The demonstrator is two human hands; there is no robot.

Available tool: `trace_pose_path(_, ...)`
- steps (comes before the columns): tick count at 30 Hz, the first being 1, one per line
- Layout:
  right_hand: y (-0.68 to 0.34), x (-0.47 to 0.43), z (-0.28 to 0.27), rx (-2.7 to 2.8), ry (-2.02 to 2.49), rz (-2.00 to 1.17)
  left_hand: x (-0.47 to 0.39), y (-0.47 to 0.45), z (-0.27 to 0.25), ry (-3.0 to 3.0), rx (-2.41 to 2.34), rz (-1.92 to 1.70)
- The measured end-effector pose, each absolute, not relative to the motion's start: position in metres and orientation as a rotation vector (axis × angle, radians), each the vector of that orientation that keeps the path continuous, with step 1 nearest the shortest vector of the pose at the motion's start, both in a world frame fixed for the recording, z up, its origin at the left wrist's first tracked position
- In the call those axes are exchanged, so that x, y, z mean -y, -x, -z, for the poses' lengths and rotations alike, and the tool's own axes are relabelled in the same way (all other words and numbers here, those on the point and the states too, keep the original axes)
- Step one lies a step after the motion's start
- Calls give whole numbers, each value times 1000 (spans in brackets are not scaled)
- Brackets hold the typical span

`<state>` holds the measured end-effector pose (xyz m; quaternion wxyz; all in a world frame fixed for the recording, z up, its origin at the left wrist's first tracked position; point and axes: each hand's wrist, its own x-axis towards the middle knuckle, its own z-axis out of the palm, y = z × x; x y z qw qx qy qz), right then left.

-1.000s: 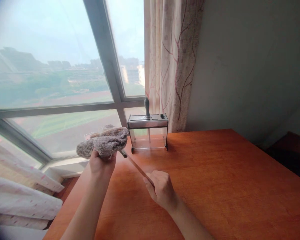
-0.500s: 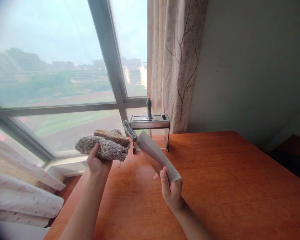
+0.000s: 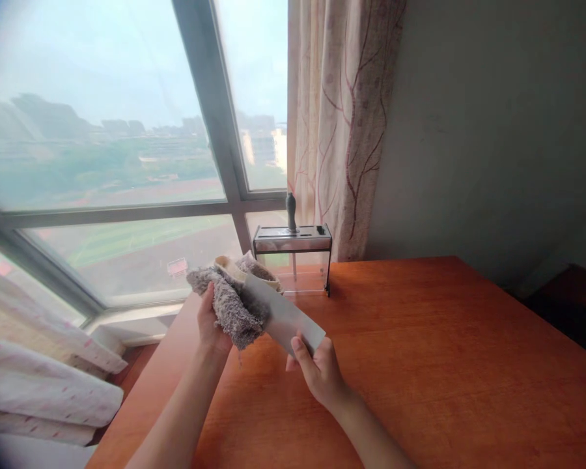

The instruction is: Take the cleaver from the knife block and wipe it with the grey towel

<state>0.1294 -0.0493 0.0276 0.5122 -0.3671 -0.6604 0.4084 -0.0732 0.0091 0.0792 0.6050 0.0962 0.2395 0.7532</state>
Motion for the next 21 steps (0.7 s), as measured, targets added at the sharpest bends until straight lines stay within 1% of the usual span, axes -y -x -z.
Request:
trace_pose_path(2,-126,49,-27,1602,877,-1031,-11,75,-83,-206,-560,-1769)
trace_pose_path(4,-124,48,-25,1647,874,-1006,-13,79,-87,-207,-572,-1802)
trace_pose_path(7,-123,48,-24,1795,834,-791,-14,86,-91,-205,-621,-1825)
trace_pose_path(11,-124,46,-33,2058,602,-417,-16,91,-90,-229,-682,-1820)
trace_pose_path(14,-124,46,-41,2109,521,-303,-19,94,-86,-219,-747,-1810)
trace_pose_path(16,-124,48,-44,2104,531,-392,-19,96,-85,-211,-774,-1799)
trace_pose_path(21,-124,50,-39,1851,725,-856,-18,96,-84,-248,-715,-1783)
